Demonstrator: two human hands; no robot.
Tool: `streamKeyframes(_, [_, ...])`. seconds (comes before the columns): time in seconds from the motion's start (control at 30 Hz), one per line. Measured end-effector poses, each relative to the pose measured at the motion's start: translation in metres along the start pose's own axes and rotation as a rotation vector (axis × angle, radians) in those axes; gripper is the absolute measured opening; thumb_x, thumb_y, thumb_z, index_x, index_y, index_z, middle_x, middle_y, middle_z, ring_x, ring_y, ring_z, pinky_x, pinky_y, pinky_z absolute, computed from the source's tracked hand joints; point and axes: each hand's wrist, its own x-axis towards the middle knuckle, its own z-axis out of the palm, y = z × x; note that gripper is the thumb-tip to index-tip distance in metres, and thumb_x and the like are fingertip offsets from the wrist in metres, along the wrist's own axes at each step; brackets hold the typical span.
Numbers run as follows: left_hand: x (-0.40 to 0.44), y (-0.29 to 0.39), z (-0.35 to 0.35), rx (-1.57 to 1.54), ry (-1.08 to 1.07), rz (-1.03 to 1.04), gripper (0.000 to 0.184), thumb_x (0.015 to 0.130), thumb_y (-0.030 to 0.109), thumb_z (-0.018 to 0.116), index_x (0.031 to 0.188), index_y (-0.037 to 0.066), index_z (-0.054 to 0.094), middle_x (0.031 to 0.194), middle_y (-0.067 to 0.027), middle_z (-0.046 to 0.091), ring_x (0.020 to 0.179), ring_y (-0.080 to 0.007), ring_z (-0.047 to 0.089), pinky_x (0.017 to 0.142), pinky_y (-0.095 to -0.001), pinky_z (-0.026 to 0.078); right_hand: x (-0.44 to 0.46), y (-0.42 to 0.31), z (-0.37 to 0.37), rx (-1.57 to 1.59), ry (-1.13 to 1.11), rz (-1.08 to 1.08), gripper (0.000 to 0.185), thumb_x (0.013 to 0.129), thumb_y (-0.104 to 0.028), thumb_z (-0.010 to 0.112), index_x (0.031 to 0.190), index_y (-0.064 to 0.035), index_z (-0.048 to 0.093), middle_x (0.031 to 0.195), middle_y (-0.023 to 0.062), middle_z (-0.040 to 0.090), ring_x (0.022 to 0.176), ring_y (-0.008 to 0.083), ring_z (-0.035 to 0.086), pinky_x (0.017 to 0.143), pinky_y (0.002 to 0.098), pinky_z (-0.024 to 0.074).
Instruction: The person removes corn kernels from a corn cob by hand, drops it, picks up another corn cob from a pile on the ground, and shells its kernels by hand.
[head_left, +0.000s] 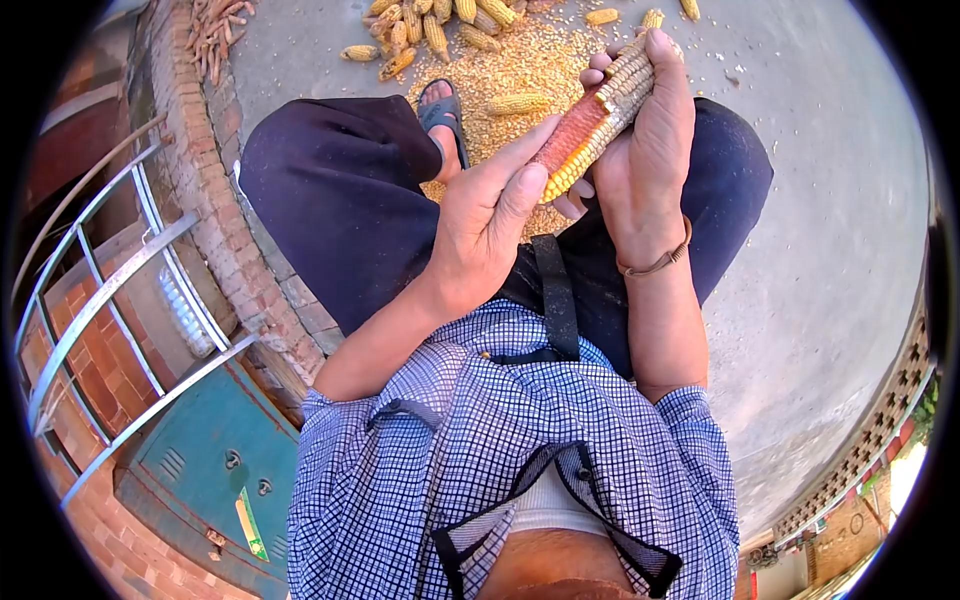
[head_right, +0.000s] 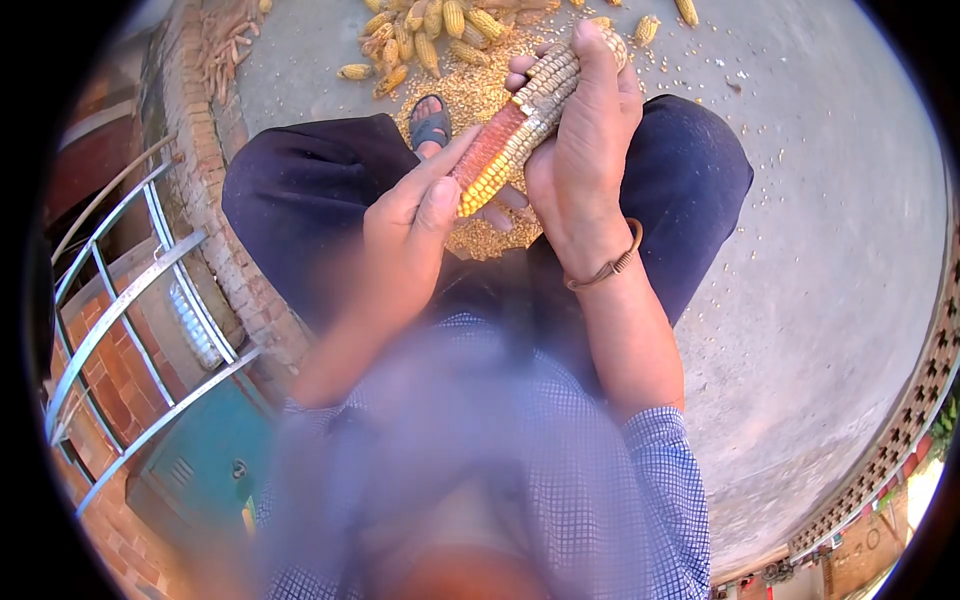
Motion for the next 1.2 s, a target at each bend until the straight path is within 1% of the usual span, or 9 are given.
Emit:
streamKeyframes(0.2, [0.002,-0.001,0.010,-0.178,0.081,-0.057,0.044,0.107,0.025,0.038,0.135,-0.006,0.051,0.108,-0.0101,0.070,0.079,-0.0122,0.070,0.097,-0.0259,0.043,0.000,0.000,-0.004,-0.026,-0.015,-0.047,0.019,0.098,-0.021,0.059,0.096,-0.0053,0.049,0.078,0.0080,0.060,0.069,0.0196,0.066,0.060,0.0302,0.0570])
streamKeyframes(0.3, [0.003,-0.005,0.007,-0.090,0.071,-0.020,0.044,0.108,0.026,0.036,0.132,-0.007,0.053,0.103,-0.0101,0.071,0.077,-0.0135,0.070,0.087,-0.0233,0.049,-0.004,-0.002,0.000,-0.099,0.025,-0.077,0.018,0.097,-0.020,0.059,0.098,-0.0050,0.049,0.078,0.0075,0.061,0.069,0.0199,0.067,0.060,0.0302,0.0571])
streamKeyframes(0.4, [0.004,-0.007,0.007,-0.120,0.070,-0.042,0.044,0.108,0.026,0.034,0.127,-0.008,0.056,0.098,-0.0104,0.071,0.075,-0.0147,0.070,0.083,-0.0227,0.052,-0.010,-0.002,0.007,-0.168,0.060,-0.179,0.018,0.097,-0.020,0.060,0.099,-0.0046,0.050,0.079,0.0071,0.061,0.068,0.0200,0.068,0.058,0.0303,0.0569])
streamKeyframes(0.6, [0.008,-0.005,0.003,-0.185,0.046,-0.099,0.045,0.108,0.028,0.035,0.124,-0.008,0.057,0.091,-0.0113,0.071,0.073,-0.0160,0.070,0.075,-0.0226,0.054,-0.007,-0.001,0.003,-0.185,0.033,-0.199,0.017,0.097,-0.019,0.060,0.098,-0.0041,0.051,0.080,0.0082,0.062,0.069,0.0202,0.068,0.056,0.0299,0.0562])
streamKeyframes(0.8, [0.015,0.008,-0.003,-0.485,-0.016,-0.288,0.053,0.107,0.031,0.031,0.125,-0.012,0.056,0.101,-0.0199,0.069,0.085,-0.0240,0.069,0.079,-0.0322,0.056,0.002,-0.004,-0.008,-0.073,-0.040,0.032,0.020,0.098,-0.022,0.059,0.095,-0.0028,0.053,0.081,0.0116,0.063,0.065,0.0184,0.064,0.058,0.0293,0.0550])
streamKeyframes(0.9, [0.015,0.004,-0.007,-0.614,-0.059,-0.300,0.054,0.107,0.032,0.031,0.128,-0.013,0.053,0.108,-0.0202,0.067,0.092,-0.0241,0.068,0.085,-0.0350,0.054,0.007,0.000,-0.012,0.017,-0.008,0.130,0.024,0.097,-0.025,0.059,0.094,-0.0017,0.053,0.080,0.0127,0.063,0.065,0.0176,0.061,0.060,0.0288,0.0542])
streamKeyframes(1.0, [0.015,0.003,-0.015,-0.752,-0.126,-0.319,0.051,0.107,0.030,0.037,0.134,-0.011,0.046,0.119,-0.0163,0.063,0.101,-0.0236,0.068,0.089,-0.0357,0.058,0.006,0.000,-0.010,0.041,0.001,0.184,0.028,0.097,-0.028,0.059,0.093,-0.0012,0.053,0.079,0.0130,0.061,0.068,0.0171,0.060,0.062,0.0278,0.0538])
streamKeyframes(1.1, [0.012,0.010,-0.015,-0.675,-0.152,-0.306,0.057,0.106,0.034,0.035,0.137,-0.013,0.044,0.122,-0.0178,0.062,0.103,-0.0228,0.063,0.090,-0.0353,0.051,0.004,0.000,-0.005,0.082,-0.009,0.218,0.030,0.097,-0.030,0.059,0.094,-0.0006,0.052,0.080,0.0122,0.060,0.069,0.0167,0.058,0.062,0.0268,0.0533])
streamKeyframes(1.2, [0.010,0.001,-0.018,-0.719,-0.253,-0.215,0.048,0.106,0.026,0.043,0.139,-0.009,0.044,0.116,-0.0144,0.065,0.103,-0.0217,0.066,0.091,-0.0352,0.055,0.005,0.001,-0.004,0.117,-0.004,0.273,0.031,0.097,-0.030,0.059,0.095,-0.0005,0.051,0.080,0.0118,0.059,0.069,0.0163,0.057,0.062,0.0266,0.0532])
